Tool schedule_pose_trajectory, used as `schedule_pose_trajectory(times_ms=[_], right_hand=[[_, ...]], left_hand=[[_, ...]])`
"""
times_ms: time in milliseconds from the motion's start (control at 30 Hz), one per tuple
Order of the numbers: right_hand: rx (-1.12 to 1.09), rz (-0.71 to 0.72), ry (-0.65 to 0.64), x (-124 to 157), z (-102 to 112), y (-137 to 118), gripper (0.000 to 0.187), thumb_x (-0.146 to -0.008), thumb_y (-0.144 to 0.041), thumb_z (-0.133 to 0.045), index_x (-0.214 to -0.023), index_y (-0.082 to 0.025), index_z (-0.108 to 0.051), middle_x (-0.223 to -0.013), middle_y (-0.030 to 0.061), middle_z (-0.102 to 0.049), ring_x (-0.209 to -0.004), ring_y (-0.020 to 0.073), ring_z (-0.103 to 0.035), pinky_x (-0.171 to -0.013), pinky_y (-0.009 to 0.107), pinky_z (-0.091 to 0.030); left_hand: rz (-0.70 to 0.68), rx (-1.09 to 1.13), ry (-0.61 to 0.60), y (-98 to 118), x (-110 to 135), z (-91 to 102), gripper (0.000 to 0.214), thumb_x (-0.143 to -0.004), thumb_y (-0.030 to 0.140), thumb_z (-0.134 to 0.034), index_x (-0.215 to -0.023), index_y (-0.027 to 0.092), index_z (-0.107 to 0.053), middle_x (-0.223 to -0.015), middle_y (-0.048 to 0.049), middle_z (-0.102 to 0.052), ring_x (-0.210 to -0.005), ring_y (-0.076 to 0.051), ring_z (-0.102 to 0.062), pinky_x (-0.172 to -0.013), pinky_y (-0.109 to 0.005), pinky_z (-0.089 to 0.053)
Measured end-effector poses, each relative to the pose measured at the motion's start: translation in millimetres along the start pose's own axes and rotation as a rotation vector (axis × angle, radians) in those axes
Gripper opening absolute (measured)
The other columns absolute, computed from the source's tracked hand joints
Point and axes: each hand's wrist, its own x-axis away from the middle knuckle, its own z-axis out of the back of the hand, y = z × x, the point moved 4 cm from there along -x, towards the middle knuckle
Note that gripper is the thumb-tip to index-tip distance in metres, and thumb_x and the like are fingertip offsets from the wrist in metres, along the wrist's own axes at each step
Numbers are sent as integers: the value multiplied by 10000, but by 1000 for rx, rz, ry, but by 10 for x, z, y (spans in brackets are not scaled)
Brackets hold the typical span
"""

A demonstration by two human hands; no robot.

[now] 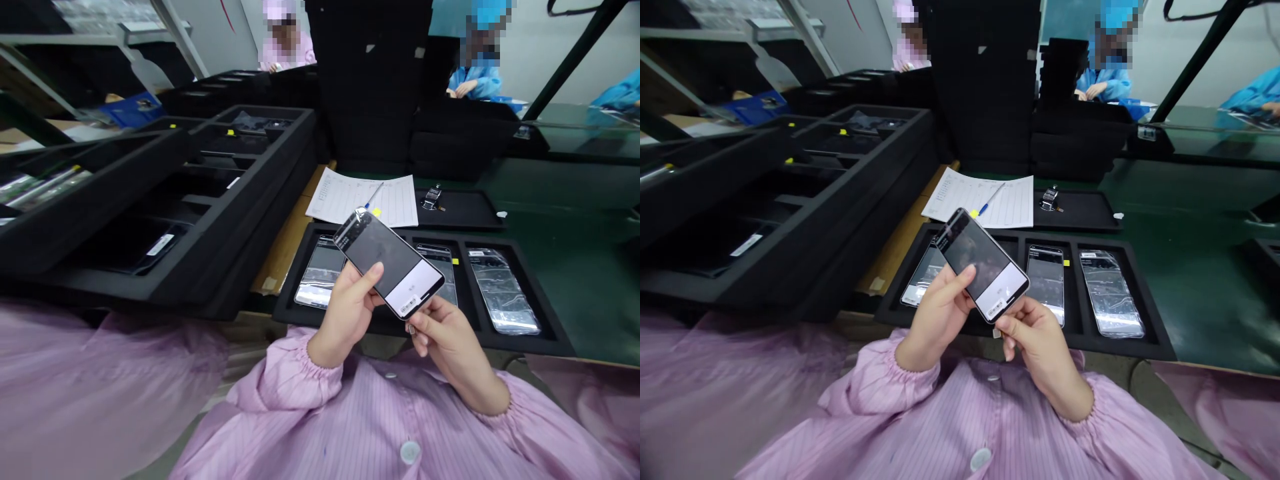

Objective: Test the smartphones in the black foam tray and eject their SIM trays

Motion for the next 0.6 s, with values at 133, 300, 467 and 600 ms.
schedule_pose_trajectory(times_ms=[133,300,467,600], right_hand=[[13,2,17,8,-8,-16,374,-570,-334,-951,-639,-160,-627,-564,-28,-594,-388,43,-454,-344,138,-428],[90,-49,23,9,35,-35,390,-583,-395,-942,-754,-158,-684,-586,-28,-594,-392,49,-453,-349,158,-450],[46,30,176,-22,400,-272,427,-608,-405,-937,-914,-196,-726,-659,-48,-587,-402,21,-426,-328,113,-385],[-8,94,311,-89,759,-434,446,-555,-370,-969,-888,-200,-726,-706,-41,-593,-461,15,-451,-373,91,-406]], left_hand=[[101,35,16,-122,-5,2,379,-720,358,-823,-981,174,-621,-977,-38,-745,-837,-199,-722,-672,-292,-609],[116,-11,62,-112,-117,89,360,-713,341,-815,-960,164,-622,-943,-43,-742,-800,-190,-716,-657,-294,-606],[112,-360,58,87,-375,343,357,-740,272,-762,-1027,169,-576,-920,-54,-728,-735,-200,-708,-570,-305,-598],[106,-891,-16,116,-469,421,362,-838,211,-639,-1184,182,-534,-992,-82,-727,-817,-243,-730,-595,-342,-602]])
